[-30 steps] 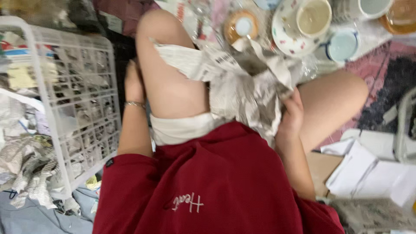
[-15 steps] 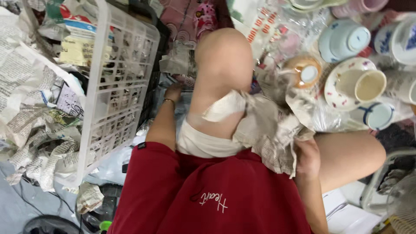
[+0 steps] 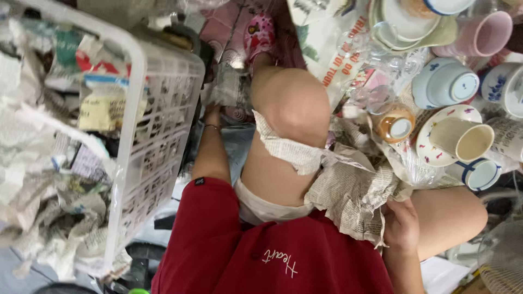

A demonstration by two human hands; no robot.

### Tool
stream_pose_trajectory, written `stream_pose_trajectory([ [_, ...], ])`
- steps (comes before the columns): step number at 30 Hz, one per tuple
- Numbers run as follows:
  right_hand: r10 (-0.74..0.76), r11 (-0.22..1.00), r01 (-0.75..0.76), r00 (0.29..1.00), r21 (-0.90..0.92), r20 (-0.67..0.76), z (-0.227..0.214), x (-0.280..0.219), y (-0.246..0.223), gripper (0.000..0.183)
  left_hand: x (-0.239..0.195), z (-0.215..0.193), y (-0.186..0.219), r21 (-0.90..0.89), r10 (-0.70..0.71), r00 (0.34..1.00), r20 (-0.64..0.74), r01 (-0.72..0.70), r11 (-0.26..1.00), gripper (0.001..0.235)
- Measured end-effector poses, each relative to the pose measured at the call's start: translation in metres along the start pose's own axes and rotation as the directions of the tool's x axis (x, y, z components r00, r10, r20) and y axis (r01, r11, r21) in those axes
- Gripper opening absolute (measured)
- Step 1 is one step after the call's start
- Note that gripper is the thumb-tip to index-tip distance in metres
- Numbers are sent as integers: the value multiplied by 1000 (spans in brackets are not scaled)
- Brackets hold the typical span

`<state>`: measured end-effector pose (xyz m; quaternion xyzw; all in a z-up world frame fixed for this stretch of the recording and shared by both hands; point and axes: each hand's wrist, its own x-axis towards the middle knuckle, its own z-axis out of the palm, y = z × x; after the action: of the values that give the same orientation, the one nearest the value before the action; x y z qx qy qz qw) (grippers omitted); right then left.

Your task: The person sits on the floor and wraps various ceramic items, including cups, saucers, and a bowl, using newspaper. They fold the paper around each item individually and place the wrapped items into a white plastic basket.

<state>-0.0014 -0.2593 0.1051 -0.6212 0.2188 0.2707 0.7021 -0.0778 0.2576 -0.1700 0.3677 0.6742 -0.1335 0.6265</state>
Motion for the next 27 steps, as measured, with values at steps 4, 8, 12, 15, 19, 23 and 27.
stream_pose_trajectory([
  [4,53,998,-53,999,36,5,15,-1,-12,46,12,4,6,-99,64,998,23,-62,993,65],
  [8,84,995,-83,996,63,-12,23,0,-21,55,26,7,7,-111,-45,997,-62,38,993,61],
  [12,45,998,-46,998,37,42,23,3,-28,49,10,15,7,347,536,843,44,-516,783,60],
  [15,37,998,-40,997,47,66,33,5,-30,60,-33,18,14,205,815,556,164,-827,523,55],
  [19,25,919,-88,986,385,166,51,-1,-24,61,-149,0,2,237,941,266,211,-947,215,53],
  [23,4,898,-103,974,428,227,47,9,-7,60,-271,-21,5,312,964,-175,202,-921,-233,50],
  [27,-132,735,-304,812,605,568,15,30,37,32,-370,-21,14,111,778,-624,70,-771,-627,50],
])
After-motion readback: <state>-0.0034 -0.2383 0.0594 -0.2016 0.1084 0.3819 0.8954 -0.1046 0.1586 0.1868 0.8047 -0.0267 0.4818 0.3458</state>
